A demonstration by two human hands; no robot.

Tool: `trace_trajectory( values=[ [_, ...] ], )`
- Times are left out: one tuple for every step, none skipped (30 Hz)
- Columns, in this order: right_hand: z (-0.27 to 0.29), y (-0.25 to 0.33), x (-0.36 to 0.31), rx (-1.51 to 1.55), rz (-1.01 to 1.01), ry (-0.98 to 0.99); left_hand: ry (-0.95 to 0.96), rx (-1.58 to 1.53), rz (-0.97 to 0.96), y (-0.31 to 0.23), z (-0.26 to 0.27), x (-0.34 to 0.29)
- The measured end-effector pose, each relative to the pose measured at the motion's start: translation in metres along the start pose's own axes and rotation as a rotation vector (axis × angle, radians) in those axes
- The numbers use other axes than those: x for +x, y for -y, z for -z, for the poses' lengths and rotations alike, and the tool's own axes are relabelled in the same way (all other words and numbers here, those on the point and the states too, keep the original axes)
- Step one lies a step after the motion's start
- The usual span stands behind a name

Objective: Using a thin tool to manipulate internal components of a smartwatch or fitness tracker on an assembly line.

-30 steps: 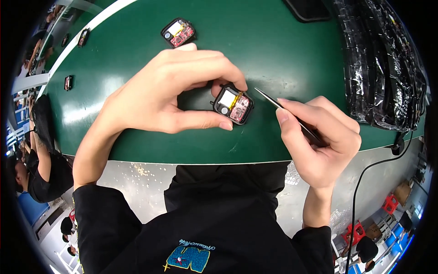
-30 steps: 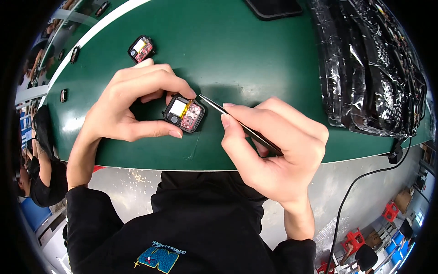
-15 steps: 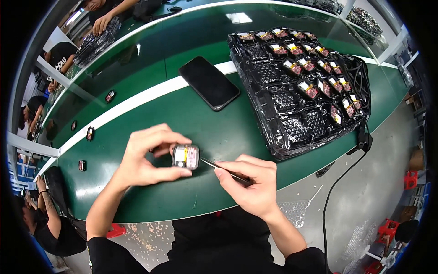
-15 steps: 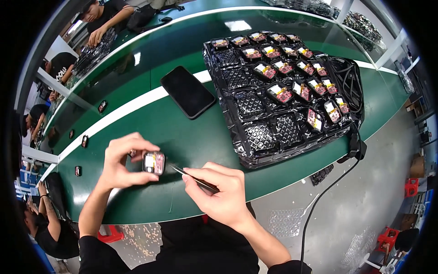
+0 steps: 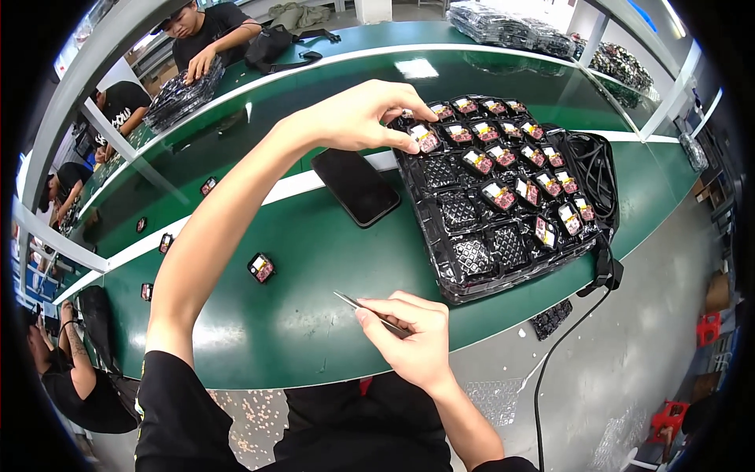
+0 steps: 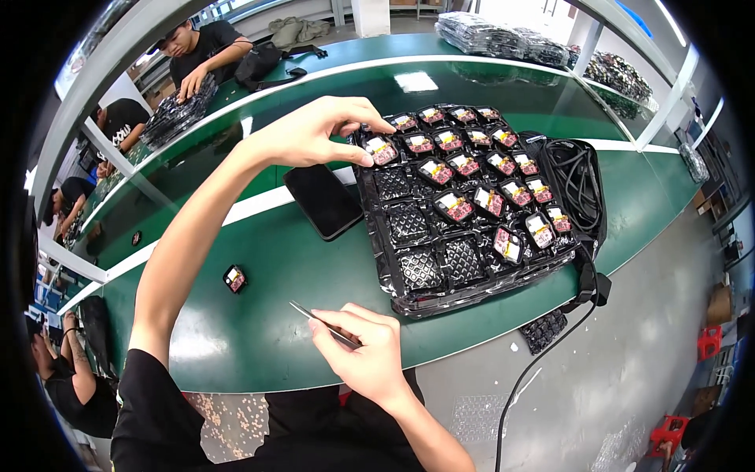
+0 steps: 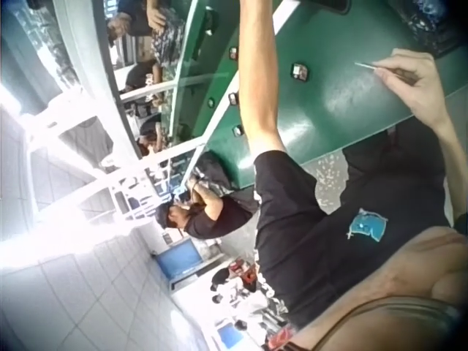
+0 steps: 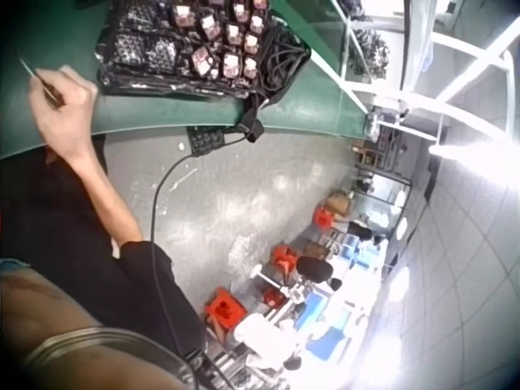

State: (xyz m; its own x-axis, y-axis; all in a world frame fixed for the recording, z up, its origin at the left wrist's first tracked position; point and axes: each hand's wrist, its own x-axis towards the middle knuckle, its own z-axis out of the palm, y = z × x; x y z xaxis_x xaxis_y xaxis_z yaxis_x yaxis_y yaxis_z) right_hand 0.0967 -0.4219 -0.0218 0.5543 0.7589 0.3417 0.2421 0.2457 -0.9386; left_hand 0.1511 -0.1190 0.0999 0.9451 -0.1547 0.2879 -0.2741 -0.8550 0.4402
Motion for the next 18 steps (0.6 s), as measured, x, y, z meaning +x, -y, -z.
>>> trace_trajectory(
  values=[
    [0.001, 0.000, -0.001, -0.002, -0.004, -0.004, -0.012, -0.010, -0.030, 0.001, -0.004, 0.000],
    [0.000, 0.001, -0.001, 0.005, -0.013, 0.000, -0.019, -0.016, -0.028, 0.001, -0.005, -0.004],
    [0.001, 0.000, -0.001, 0.013, -0.011, 0.005, -0.077, -0.042, -0.045, -0.003, -0.008, -0.010],
    [0.000, -0.001, -0.001, 0.015, -0.008, 0.005, -0.102, -0.044, -0.002, -0.006, -0.007, -0.019],
    [0.000, -0.001, 0.000, 0.018, -0.006, 0.006, -0.128, -0.044, 0.042, -0.010, -0.003, -0.029],
    [0.001, -0.002, -0.001, 0.031, -0.008, 0.018, -0.156, -0.015, 0.086, -0.011, -0.001, -0.042],
    [0.002, -0.002, 0.000, 0.019, -0.020, 0.018, -0.182, 0.015, 0.129, -0.010, 0.003, -0.057],
    [0.004, -0.002, 0.001, 0.006, -0.034, 0.017, -0.214, 0.062, 0.157, -0.003, 0.004, -0.073],
    [0.003, -0.001, 0.001, 0.001, -0.036, 0.011, -0.227, 0.097, 0.218, 0.001, 0.010, -0.092],
    [0.003, 0.001, 0.001, -0.008, -0.030, 0.011, -0.203, 0.154, 0.308, 0.009, 0.017, -0.112],
    [0.005, 0.002, 0.002, -0.017, -0.026, 0.009, -0.178, 0.209, 0.397, 0.019, 0.023, -0.133],
    [0.004, 0.004, 0.002, -0.012, -0.039, 0.014, -0.147, 0.299, 0.475, 0.032, 0.032, -0.163],
    [0.003, 0.007, 0.003, 0.002, -0.074, 0.032, -0.115, 0.389, 0.556, 0.042, 0.042, -0.195],
    [0.003, 0.007, 0.003, -0.004, -0.077, 0.038, -0.074, 0.368, 0.689, 0.051, 0.047, -0.219],
    [0.002, 0.006, 0.003, -0.014, -0.080, 0.041, -0.016, 0.364, 0.777, 0.060, 0.051, -0.242],
    [0.003, 0.005, 0.002, -0.014, -0.085, 0.043, -0.003, 0.395, 0.801, 0.062, 0.050, -0.255],
    [0.004, 0.005, 0.002, -0.020, -0.097, 0.042, 0.009, 0.425, 0.824, 0.064, 0.046, -0.268],
    [0.004, 0.005, 0.001, -0.023, -0.107, 0.048, -0.037, 0.449, 0.875, 0.057, 0.041, -0.277]
  ],
)
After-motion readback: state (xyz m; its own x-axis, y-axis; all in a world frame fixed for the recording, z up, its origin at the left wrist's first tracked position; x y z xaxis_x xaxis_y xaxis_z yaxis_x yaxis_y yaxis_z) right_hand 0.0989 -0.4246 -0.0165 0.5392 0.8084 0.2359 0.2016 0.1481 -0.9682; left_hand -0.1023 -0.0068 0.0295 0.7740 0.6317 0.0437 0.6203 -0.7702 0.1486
